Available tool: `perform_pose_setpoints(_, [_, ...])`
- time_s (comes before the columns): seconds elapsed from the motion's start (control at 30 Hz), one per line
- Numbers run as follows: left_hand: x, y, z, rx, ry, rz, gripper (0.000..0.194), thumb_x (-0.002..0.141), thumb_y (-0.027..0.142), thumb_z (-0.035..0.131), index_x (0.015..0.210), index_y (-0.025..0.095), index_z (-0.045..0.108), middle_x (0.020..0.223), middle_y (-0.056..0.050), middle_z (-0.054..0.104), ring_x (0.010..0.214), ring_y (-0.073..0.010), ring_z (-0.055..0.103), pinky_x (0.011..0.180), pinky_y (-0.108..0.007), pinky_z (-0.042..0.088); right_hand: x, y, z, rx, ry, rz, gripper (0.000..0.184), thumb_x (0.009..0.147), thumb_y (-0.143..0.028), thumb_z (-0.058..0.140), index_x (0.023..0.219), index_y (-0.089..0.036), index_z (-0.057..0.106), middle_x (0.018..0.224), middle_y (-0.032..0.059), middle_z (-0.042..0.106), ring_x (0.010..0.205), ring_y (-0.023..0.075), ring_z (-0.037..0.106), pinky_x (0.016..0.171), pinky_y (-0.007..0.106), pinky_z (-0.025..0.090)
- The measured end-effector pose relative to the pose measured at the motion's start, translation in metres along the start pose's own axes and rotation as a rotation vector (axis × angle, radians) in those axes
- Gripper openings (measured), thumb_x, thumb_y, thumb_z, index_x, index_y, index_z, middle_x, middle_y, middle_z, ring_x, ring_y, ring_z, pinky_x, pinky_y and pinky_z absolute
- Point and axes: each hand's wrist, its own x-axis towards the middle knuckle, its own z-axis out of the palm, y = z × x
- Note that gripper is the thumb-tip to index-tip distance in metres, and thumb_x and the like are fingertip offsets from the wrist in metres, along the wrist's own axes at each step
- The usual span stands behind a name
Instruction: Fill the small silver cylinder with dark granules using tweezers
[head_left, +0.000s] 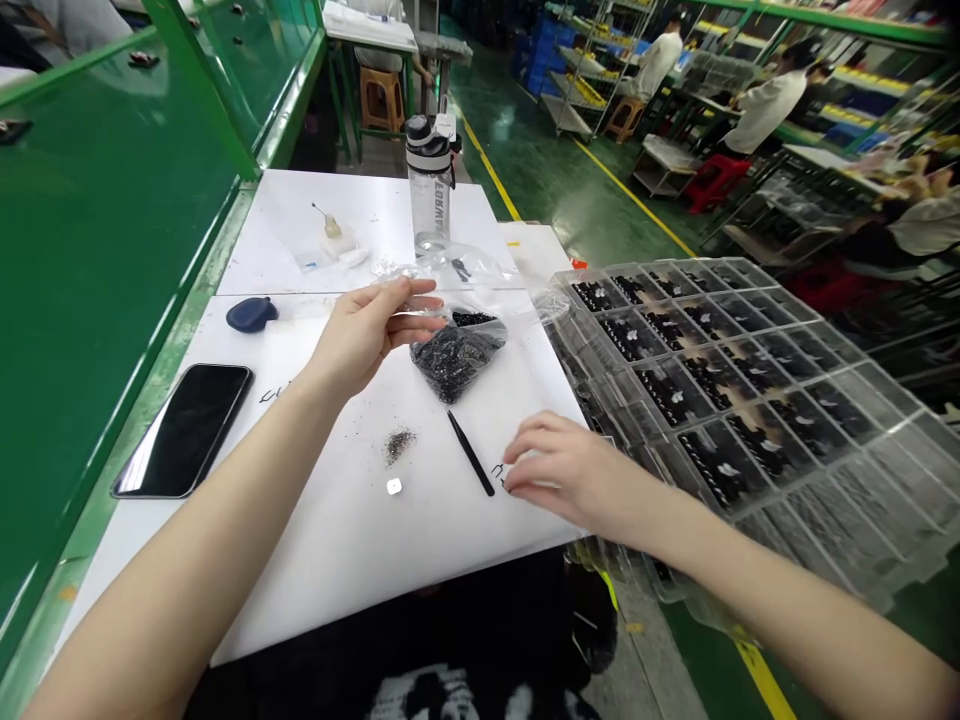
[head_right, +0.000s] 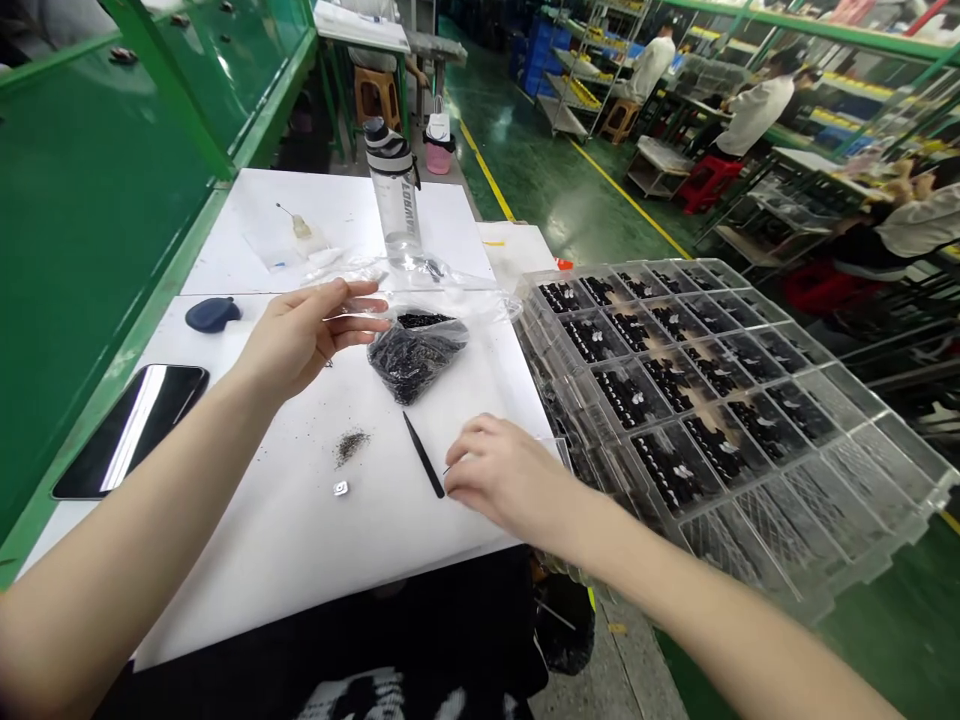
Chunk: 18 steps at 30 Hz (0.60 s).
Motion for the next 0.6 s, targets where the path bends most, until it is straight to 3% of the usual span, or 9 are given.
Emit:
perform_pose_setpoints(0.07, [0.000,0.000,0.002,-0.003,-0.001,0.007,0.028,0.100,0.026,0.057,0.109,0.006,0.074,0.101,-0.015,0.076,0.081,-0.0185,0.078,0.066,-0.021,0.061,0.003,-0.011,0.013,-0.062,-0.045,-0.054,0.011,0.095,-0.021,0.070,0.086,-0.020,0.078,0.124,0.0058,0.073,0.137,0.0267,0.054,0.109,0.045,0.049])
perform_pose_setpoints(0.13, [0.000,0.000,0.004,-0.005,-0.001,0.011,0.027,0.100,0.025,0.057,0.109,0.006,0.074,0.101,-0.015,0.076,0.081,-0.0182,0.078,0.065,-0.021,0.061,0.011,-0.012,0.024,-0.131,-0.088,-0.069,0.010,0.092,-0.015,0.071,0.083,-0.016,0.075,0.119,0.0078,0.074,0.138,0.0288,0.054,0.109,0.051,0.049])
perform_pose_setpoints(0.3, [-0.004,-0.002,0.006,0.003,-0.002,0.003,0.029,0.101,0.028,0.055,0.110,0.007,0.073,0.102,-0.014,0.076,0.082,-0.0179,0.078,0.066,-0.021,0.061,0.021,-0.009,0.040,-0.278,-0.146,-0.094,0.007,0.093,-0.014,0.070,0.086,-0.014,0.071,0.099,0.0041,0.074,0.112,0.0211,0.068,0.105,0.048,0.053])
perform_pose_setpoints(0.43, [-0.004,-0.004,0.005,0.017,-0.009,0.010,0.029,0.101,0.031,0.056,0.109,0.009,0.073,0.103,-0.013,0.076,0.082,-0.0169,0.077,0.065,-0.021,0.060,0.014,-0.012,0.045,-0.323,-0.151,-0.159,0.010,0.094,-0.011,0.068,0.084,-0.014,0.069,0.082,-0.0004,0.071,0.089,0.0157,0.071,0.107,0.047,0.052])
perform_pose_setpoints(0.6, [-0.002,-0.004,0.008,0.014,-0.018,0.015,0.029,0.101,0.032,0.057,0.107,0.009,0.073,0.101,-0.013,0.076,0.081,-0.0171,0.077,0.064,-0.020,0.059,0.008,-0.011,0.050,-0.282,-0.106,-0.205,0.008,0.095,-0.012,0.067,0.087,-0.012,0.069,0.086,0.0005,0.072,0.084,0.0145,0.071,0.103,0.045,0.055])
